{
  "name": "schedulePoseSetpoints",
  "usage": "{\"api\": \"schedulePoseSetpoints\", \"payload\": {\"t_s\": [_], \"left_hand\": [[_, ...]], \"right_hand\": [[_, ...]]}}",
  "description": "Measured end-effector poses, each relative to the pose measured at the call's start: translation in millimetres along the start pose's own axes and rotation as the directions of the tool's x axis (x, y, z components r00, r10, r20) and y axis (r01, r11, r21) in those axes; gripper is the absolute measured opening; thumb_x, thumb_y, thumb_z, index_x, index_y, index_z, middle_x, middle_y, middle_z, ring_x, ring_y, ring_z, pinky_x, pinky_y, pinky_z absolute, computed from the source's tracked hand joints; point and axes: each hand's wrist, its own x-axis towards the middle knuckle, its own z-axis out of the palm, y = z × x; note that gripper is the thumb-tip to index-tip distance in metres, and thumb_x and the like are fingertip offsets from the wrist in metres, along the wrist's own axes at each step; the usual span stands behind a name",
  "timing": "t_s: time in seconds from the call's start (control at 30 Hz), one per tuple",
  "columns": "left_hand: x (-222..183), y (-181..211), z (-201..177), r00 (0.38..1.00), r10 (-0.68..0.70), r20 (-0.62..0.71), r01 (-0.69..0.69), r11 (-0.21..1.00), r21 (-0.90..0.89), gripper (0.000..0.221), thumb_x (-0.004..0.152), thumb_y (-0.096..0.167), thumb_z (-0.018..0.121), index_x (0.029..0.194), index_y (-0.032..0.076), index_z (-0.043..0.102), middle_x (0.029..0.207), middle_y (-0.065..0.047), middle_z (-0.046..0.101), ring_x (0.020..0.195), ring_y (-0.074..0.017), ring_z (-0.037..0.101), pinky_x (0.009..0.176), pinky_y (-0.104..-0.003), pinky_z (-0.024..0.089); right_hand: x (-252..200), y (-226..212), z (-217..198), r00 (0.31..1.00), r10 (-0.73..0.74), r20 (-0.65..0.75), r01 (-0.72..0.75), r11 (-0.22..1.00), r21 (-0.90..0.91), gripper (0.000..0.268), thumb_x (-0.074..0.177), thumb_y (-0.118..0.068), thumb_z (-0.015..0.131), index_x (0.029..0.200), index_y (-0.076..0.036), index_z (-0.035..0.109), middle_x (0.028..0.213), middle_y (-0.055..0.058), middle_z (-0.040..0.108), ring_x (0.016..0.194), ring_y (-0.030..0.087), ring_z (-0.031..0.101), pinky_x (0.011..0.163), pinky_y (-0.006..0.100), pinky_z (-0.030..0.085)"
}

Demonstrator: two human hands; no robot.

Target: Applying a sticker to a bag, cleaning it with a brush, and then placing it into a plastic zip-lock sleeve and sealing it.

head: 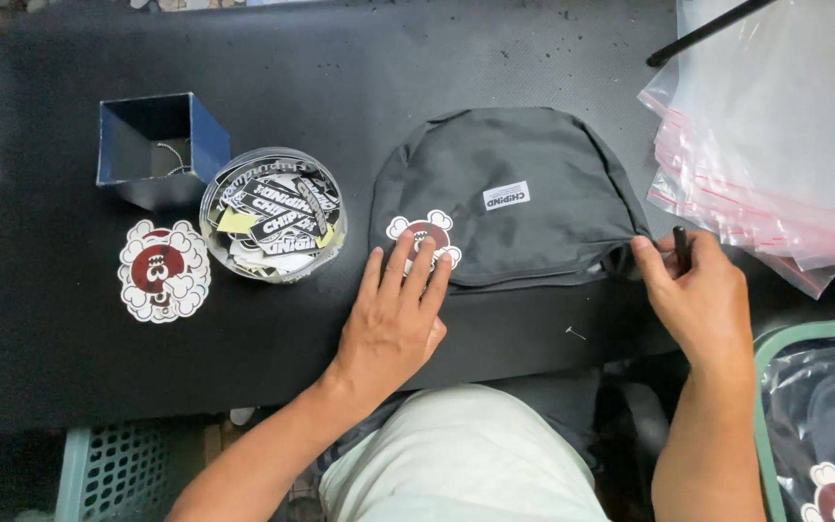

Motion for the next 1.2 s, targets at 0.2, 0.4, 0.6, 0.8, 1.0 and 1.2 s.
{"api": "schedulePoseSetpoints", "payload": {"t_s": [0.2,0.4,0.6,0.8,1.0,1.2], "left_hand": [[-2,-8,7,0.999,0.002,-0.037,-0.003,1.0,-0.011,0.052,0.093,0.028,0.072,0.139,0.006,0.059,0.141,-0.012,0.06,0.137,-0.0331,0.052,0.108,-0.05,0.048],[-2,-10,1,0.997,0.044,-0.056,-0.048,0.997,-0.062,0.075,0.093,0.057,0.076,0.141,0.004,0.055,0.146,-0.017,0.057,0.14,-0.0311,0.053,0.113,-0.045,0.048],[10,6,-11,0.939,-0.125,-0.319,-0.023,0.906,-0.422,0.033,0.096,-0.011,0.061,0.128,-0.007,0.063,0.129,-0.021,0.07,0.121,-0.0338,0.071,0.096,-0.04,0.061],[18,1,-36,0.84,-0.461,0.286,0.476,0.372,-0.797,0.033,0.099,0.034,0.058,0.111,0.005,0.068,0.063,-0.007,0.058,0.05,-0.0215,0.052,0.055,-0.039,0.043],[31,-17,-27,0.575,-0.299,0.762,0.741,-0.206,-0.639,0.038,0.096,0.033,0.057,0.119,0.007,0.074,0.118,0.003,0.077,0.111,-0.0051,0.065,0.098,-0.024,0.047],[11,-17,15,0.39,-0.234,0.891,0.823,-0.346,-0.451,0.089,0.088,0.048,0.061,0.157,0.002,0.031,0.168,-0.01,0.032,0.156,-0.0175,0.03,0.125,-0.033,0.022]], "right_hand": [[-11,-28,-15,0.991,-0.03,0.128,0.007,0.984,0.176,0.033,0.102,-0.038,0.066,0.112,-0.011,0.05,0.067,0.008,0.066,0.075,0.015,0.054,0.078,0.031,0.038],[6,-17,-29,0.967,-0.231,0.104,0.004,0.424,0.906,0.02,0.097,-0.019,0.059,0.117,-0.017,0.06,0.056,0.001,0.038,0.039,0.007,0.033,0.037,0.018,0.02],[-42,-74,-65,0.862,-0.476,-0.174,0.375,0.37,0.85,0.046,0.103,-0.049,0.063,0.125,-0.009,0.055,0.083,0.004,0.046,0.048,0.006,0.035,0.04,0.014,0.028],[32,-66,-93,0.712,-0.694,-0.106,0.311,0.176,0.934,0.04,0.108,-0.037,0.065,0.124,-0.001,0.056,0.123,0.003,0.06,0.102,0.002,0.071,0.065,0.01,0.063],[32,-89,-51,0.822,-0.444,-0.356,0.568,0.681,0.462,0.082,0.114,-0.067,0.028,0.1,-0.003,0.078,0.061,0.004,0.043,0.06,0.011,0.039,0.06,0.025,0.025],[-1,-112,-24,0.704,-0.519,0.485,0.268,0.826,0.496,0.042,0.102,-0.025,0.054,0.093,0.006,0.08,0.064,0.022,0.077,0.048,0.026,0.071,0.048,0.032,0.052]]}}
